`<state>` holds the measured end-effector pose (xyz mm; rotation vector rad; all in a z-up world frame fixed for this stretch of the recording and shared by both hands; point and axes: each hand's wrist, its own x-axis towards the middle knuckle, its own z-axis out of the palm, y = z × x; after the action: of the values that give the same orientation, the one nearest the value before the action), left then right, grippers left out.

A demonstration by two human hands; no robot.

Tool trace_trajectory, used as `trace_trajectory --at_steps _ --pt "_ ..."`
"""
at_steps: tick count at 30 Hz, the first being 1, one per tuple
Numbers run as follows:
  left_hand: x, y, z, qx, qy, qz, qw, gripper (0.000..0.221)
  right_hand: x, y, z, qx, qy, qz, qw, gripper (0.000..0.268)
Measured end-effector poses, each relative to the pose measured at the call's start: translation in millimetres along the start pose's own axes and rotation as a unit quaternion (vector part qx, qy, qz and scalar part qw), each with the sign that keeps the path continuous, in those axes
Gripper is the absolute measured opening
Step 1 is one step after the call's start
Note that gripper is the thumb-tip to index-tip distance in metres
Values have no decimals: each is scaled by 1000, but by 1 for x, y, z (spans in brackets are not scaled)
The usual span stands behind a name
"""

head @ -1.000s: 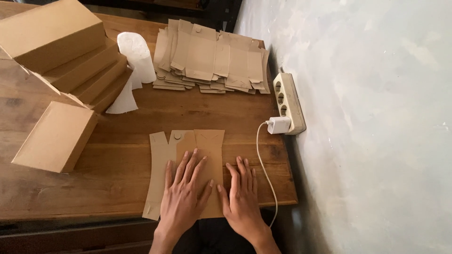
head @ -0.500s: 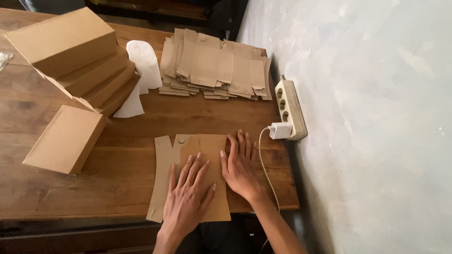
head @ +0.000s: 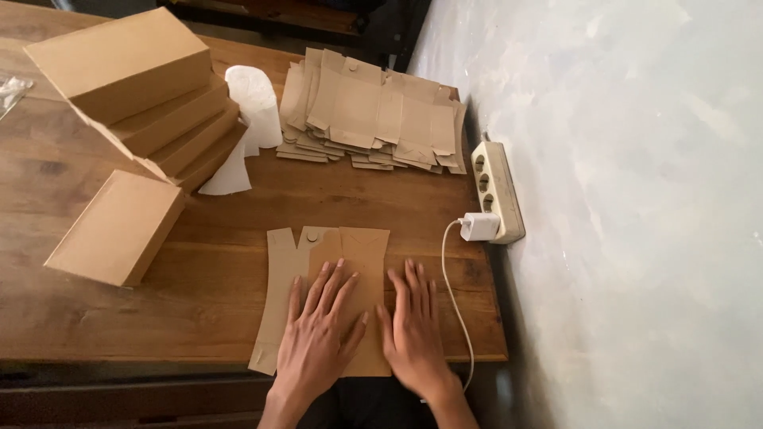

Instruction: Assembling a small cardboard box from a flat template by folding along pre-scored lines and tucking in tabs.

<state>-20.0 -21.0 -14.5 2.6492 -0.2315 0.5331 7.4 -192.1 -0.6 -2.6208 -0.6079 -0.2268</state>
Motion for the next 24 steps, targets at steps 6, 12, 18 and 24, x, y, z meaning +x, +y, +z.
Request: trace_trajectory --at_steps 6,12,18,24 --pt "2 -2 -5 -17 -2 17 1000 59 -32 -1 5 17 9 21 1000 50" --pt "-2 -2 -3 -3 -5 20 1000 61 -18 2 5 7 -20 24 1000 53" --pt "-1 -1 -4 -6 4 22 1000 59 21 20 19 -40 -1 1 999 51" --pt "-1 -3 -4 2 2 26 1000 62 62 28 21 7 -42 47 998 51"
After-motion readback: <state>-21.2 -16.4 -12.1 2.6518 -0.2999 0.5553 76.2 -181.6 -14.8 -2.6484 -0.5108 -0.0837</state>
